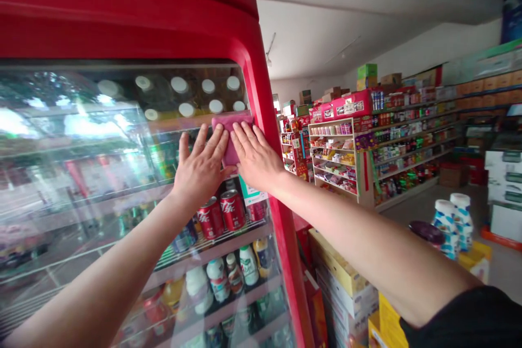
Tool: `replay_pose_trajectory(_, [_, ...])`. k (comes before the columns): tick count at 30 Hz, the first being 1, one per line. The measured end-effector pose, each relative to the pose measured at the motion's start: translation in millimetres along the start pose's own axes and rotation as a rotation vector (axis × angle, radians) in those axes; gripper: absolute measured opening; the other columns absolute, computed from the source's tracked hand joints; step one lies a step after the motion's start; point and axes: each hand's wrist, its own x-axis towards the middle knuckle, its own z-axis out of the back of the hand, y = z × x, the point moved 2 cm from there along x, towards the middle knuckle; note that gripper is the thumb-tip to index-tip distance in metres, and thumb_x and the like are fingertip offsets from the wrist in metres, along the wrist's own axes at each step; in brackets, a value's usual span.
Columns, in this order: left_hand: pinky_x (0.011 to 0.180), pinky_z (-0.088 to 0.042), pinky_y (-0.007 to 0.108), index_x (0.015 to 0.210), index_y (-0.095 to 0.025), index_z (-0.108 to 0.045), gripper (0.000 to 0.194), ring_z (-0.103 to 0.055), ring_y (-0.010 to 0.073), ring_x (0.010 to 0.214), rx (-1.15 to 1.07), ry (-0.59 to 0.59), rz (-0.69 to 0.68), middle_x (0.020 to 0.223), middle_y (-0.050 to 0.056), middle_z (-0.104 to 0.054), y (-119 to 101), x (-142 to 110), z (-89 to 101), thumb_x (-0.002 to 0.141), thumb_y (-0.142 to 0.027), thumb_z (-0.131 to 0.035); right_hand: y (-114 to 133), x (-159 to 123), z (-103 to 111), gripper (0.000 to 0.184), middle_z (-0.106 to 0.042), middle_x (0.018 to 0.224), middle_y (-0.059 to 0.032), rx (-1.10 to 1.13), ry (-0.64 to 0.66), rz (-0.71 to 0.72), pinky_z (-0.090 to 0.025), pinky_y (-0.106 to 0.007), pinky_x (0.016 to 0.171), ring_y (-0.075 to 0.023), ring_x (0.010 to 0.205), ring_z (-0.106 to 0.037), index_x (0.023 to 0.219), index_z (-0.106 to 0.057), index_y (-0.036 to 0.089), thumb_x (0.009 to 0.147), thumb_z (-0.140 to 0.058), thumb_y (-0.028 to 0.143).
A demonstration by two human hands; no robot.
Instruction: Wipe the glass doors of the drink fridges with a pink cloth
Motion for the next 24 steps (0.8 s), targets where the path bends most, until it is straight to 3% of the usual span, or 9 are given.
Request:
replay_pose_trajectory(6, [0.139, -0.012, 0.076, 0.178, -0.020, -0.022, 0.085, -0.019, 0.0403, 0.174, 0.006, 0.040, -0.027, 0.183, 0.009, -0.028, -14, -16, -11.2, 0.106, -0.047, -0.060, 5, -30, -13, 0.086, -0.019, 0.184, -0.0269, 0.069, -0.004, -0.014, -0.013, -0.061, 0.145, -0.0399, 0.175, -0.010, 0.173, -0.027, -0.005, 0.102, -0.062, 0.028])
replay_pose_trajectory(12, [0.140, -0.009, 0.073, 0.175, -0.020, -0.031, 0.071, -0.017, 0.0373, 0.174, 0.018, 0.049, -0.038, 0.183, 0.004, -0.031, -5, -26, 4.4, 0.111, -0.045, -0.049, 19, -34, -12, 0.078, -0.018, 0.186, -0.0210, 0.177, -0.021, -0.053, -0.017, -0.061, 0.144, -0.0341, 0.176, -0.009, 0.176, -0.023, 0.003, 0.109, -0.054, 0.029])
replay_pose_trajectory(15, [0.141, -0.008, 0.072, 0.174, -0.022, -0.035, 0.065, -0.018, 0.0363, 0.174, 0.022, 0.042, -0.013, 0.181, 0.003, -0.035, 0, -44, 8.5, 0.112, -0.040, -0.046, 43, -38, -22, 0.072, -0.019, 0.186, -0.0166, 0.176, -0.038, -0.099, -0.021, -0.061, 0.143, -0.0319, 0.176, -0.012, 0.177, -0.021, 0.007, 0.111, -0.045, 0.022])
replay_pose_trajectory(19, [0.142, -0.006, 0.068, 0.175, -0.024, -0.034, 0.066, -0.023, 0.0345, 0.173, 0.054, 0.030, 0.045, 0.178, 0.003, -0.039, 11, -80, 10.3, 0.112, -0.036, -0.049, 86, -43, -43, 0.078, -0.018, 0.186, -0.0164, 0.160, -0.082, -0.121, -0.022, -0.064, 0.142, -0.0325, 0.176, -0.011, 0.179, -0.011, 0.009, 0.107, -0.042, 0.010])
replay_pose_trajectory(24, [0.143, 0.004, 0.060, 0.174, -0.028, -0.036, 0.069, -0.026, 0.0318, 0.172, 0.096, -0.012, 0.119, 0.174, 0.003, -0.048, 34, -126, 27.1, 0.109, -0.035, -0.057, 145, -34, -57, 0.072, -0.021, 0.185, -0.0155, 0.192, -0.115, -0.100, -0.024, -0.064, 0.142, -0.0341, 0.176, -0.012, 0.177, -0.021, 0.005, 0.109, -0.043, 0.014])
